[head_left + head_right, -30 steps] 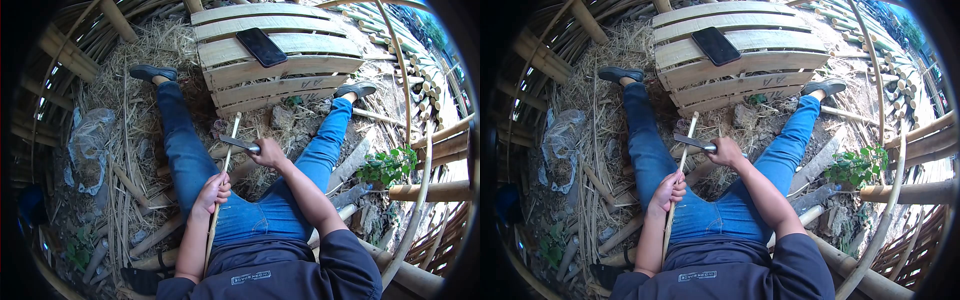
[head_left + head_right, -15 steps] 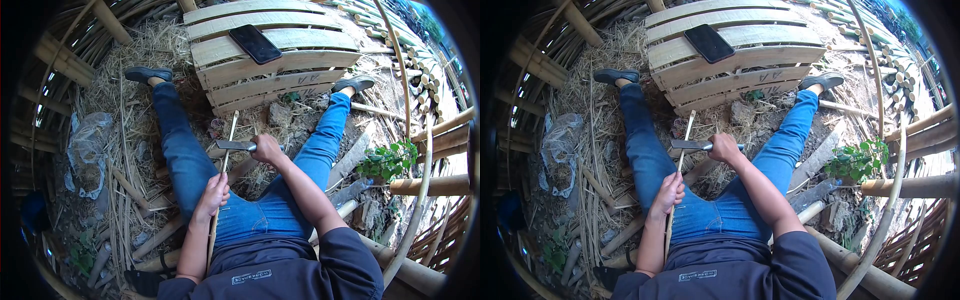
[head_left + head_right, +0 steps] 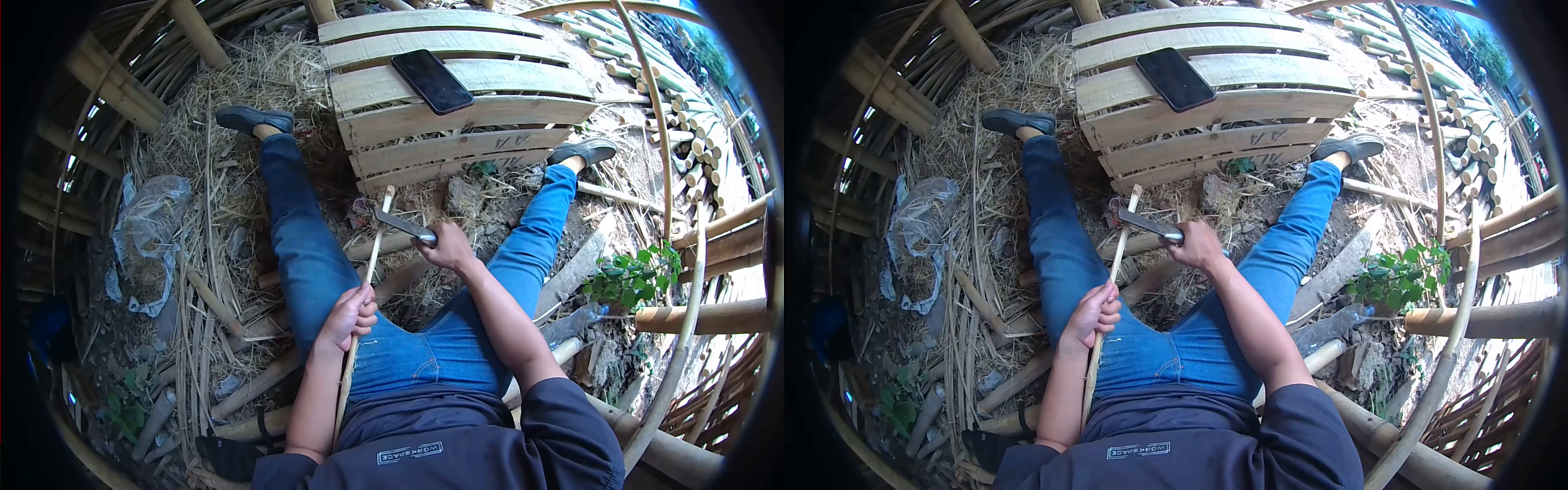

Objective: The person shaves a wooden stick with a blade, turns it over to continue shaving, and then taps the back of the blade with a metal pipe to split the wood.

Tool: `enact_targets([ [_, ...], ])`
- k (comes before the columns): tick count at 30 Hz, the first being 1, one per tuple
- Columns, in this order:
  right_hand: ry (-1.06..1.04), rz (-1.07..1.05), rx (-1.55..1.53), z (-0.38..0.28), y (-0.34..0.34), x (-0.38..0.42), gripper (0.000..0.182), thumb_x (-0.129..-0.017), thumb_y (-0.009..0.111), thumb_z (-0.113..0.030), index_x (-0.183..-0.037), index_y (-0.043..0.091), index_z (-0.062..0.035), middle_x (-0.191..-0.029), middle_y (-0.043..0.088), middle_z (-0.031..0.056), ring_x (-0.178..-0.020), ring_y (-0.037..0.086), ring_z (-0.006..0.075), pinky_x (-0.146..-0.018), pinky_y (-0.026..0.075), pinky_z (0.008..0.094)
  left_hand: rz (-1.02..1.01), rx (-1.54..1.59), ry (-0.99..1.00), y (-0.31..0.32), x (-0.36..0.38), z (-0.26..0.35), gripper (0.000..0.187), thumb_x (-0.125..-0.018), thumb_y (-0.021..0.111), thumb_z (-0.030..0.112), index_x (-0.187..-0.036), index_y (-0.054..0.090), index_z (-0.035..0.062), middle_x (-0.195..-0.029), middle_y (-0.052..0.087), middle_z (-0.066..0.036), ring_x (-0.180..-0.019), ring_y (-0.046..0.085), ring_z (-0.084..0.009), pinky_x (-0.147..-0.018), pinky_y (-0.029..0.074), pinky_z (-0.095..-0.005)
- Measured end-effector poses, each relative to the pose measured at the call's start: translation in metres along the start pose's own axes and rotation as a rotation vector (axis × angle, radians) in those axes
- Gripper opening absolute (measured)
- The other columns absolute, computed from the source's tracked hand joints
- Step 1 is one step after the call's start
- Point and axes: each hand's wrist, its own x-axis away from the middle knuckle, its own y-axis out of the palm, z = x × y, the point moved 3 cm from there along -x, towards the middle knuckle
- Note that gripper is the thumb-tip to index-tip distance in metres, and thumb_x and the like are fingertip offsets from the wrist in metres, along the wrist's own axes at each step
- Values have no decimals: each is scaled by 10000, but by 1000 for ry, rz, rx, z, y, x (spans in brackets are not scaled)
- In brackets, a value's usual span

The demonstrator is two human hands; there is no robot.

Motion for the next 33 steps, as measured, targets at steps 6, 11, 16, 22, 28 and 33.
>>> enact_targets([
  [6, 8, -26, 94, -13, 20, 5, 135, -703, 641, -148, -763, 708, -48, -744, 668, 231, -748, 663, 423, -753, 539, 495, 49, -110, 36, 8, 3, 1, 306, -1059, 419, 398, -851, 400, 173, -599, 277, 82, -439, 219, -6, -362, 150, -190],
  [11, -2, 22, 148, -4, 17, 1, 129, -685, 643, -140, -739, 697, -35, -740, 662, 238, -728, 657, 422, -741, 533, 497, 123, -194, 47, 9, 3, -7, 315, -1054, 418, 421, -853, 381, 181, -599, 289, 76, -434, 246, -6, -357, 179, -189],
  [16, 167, 62, 160, 26, 3, -15, 166, -692, 656, -158, -787, 729, -44, -792, 686, 239, -798, 682, 409, -796, 545, 488, 112, -240, 15, 18, 7, -15, 314, -1052, 421, 422, -855, 378, 181, -598, 298, 76, -432, 251, -5, -356, 181, -187],
  [22, 141, 119, 155, 17, -2, -11, 180, -722, 654, -180, -804, 733, -40, -768, 680, 242, -768, 683, 409, -781, 550, 482, 44, -122, -9, 9, 1, -9, 326, -1050, 433, 416, -840, 397, 169, -593, 291, 78, -436, 235, -1, -357, 163, -184],
  [28, -14, 2, 82, -6, 9, 9, 173, -732, 655, -201, -775, 716, -45, -745, 668, 235, -737, 669, 415, -762, 547, 483, 2, 8, -18, 3, 3, -2, 349, -1056, 408, 426, -826, 404, 164, -589, 270, 82, -435, 208, -4, -362, 145, -178],
  [33, 19, -89, 103, -4, 26, 5, 146, -702, 641, -163, -765, 709, -50, -745, 667, 237, -762, 671, 413, -774, 545, 480, 45, -104, 10, 4, 2, -6, 332, -1058, 405, 418, -835, 395, 173, -586, 274, 80, -431, 217, -5, -357, 154, -184],
])
